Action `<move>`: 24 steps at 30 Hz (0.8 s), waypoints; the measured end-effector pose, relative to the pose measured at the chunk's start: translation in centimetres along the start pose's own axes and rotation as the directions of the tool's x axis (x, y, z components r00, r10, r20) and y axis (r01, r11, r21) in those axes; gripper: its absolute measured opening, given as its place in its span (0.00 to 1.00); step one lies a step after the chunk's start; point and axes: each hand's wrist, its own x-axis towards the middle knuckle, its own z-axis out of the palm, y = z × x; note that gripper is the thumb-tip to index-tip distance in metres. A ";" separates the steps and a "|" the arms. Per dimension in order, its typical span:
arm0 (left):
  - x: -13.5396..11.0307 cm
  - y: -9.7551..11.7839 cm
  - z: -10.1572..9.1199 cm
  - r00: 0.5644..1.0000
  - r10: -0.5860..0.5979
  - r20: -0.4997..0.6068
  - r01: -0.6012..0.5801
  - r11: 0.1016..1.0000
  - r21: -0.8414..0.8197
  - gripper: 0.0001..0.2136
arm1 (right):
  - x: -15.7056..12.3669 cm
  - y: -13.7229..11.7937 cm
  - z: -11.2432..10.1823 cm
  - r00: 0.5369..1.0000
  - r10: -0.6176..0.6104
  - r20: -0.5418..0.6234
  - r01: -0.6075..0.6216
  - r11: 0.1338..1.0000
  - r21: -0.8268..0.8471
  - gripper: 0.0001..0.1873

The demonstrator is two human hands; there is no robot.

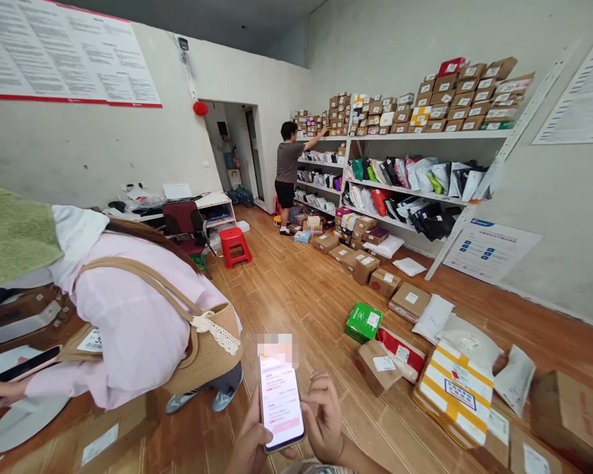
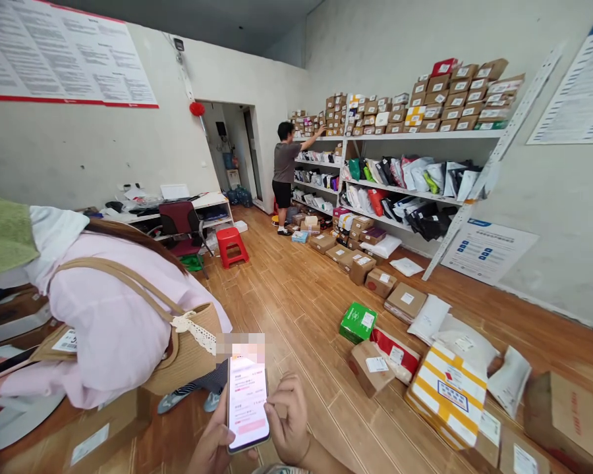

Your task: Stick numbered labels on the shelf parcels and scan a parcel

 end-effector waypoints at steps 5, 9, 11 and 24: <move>-0.2 0.2 0.2 0.999 0.010 -0.045 -0.010 1.000 -0.006 0.55 | 0.4 -0.3 0.7 0.989 0.131 -0.071 -0.121 0.985 0.124 0.08; -0.1 0.3 0.3 0.998 0.020 -0.056 -0.022 0.999 -0.025 0.54 | 0.3 -0.2 0.7 0.977 0.205 -0.063 -0.192 0.966 0.175 0.12; 0.0 0.4 0.2 0.999 0.025 -0.034 -0.025 0.999 -0.025 0.54 | 0.1 -0.1 0.6 0.980 0.198 -0.019 -0.190 0.962 0.194 0.14; 0.6 0.3 -0.6 1.000 0.024 -0.004 -0.024 0.999 -0.044 0.54 | 1.0 0.4 1.3 0.873 0.472 -0.124 -0.419 0.855 0.305 0.15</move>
